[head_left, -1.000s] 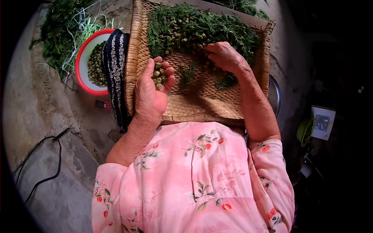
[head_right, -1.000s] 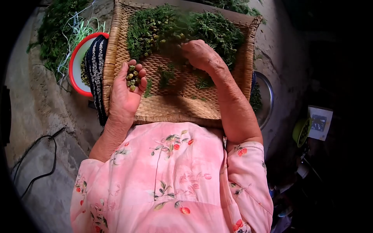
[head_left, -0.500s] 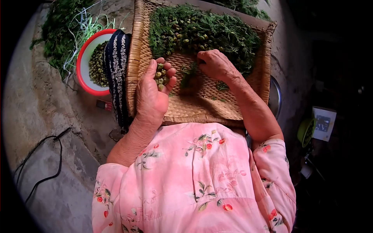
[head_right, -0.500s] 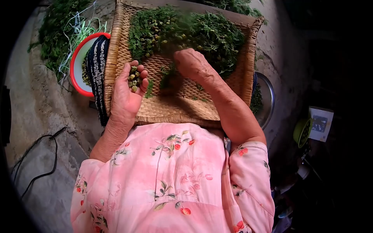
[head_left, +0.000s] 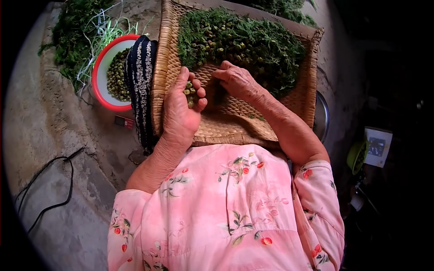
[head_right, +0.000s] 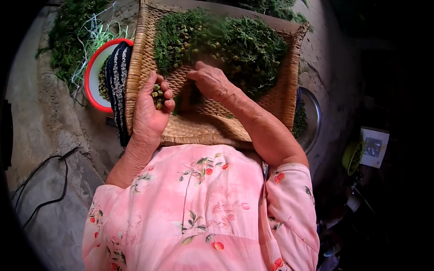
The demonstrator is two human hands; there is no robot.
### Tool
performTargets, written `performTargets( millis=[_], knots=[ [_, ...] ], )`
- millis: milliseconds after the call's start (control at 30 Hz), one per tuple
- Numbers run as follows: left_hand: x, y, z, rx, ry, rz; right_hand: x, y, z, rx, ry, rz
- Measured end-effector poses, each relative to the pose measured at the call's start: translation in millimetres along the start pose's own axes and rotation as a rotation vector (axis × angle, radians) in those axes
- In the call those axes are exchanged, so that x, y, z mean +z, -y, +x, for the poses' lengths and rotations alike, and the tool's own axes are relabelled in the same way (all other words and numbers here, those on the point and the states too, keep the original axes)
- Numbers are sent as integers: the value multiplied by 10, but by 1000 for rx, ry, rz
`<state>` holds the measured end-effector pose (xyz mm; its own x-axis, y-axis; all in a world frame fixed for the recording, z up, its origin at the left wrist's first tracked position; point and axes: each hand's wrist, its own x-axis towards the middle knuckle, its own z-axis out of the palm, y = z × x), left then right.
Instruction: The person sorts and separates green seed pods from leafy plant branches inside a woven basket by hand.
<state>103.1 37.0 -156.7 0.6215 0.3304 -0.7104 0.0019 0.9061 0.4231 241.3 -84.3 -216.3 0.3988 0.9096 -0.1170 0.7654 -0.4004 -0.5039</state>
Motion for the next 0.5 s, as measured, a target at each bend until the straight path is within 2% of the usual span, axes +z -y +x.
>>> performTargets(
  millis=[200, 300, 433, 500],
  knots=[
    [41, 11, -35, -6, -68, 49, -142, 28, 21, 49, -101, 84],
    [66, 9, -49, 10, -82, 98, -299, 41, 14, 105, -40, 372],
    [48, 28, -28, -37, -68, 111, -389, 129, -12, 103, -19, 515],
    [48, 45, -23, -60, -72, 106, -437, 295, -22, 38, -15, 795]
  ],
)
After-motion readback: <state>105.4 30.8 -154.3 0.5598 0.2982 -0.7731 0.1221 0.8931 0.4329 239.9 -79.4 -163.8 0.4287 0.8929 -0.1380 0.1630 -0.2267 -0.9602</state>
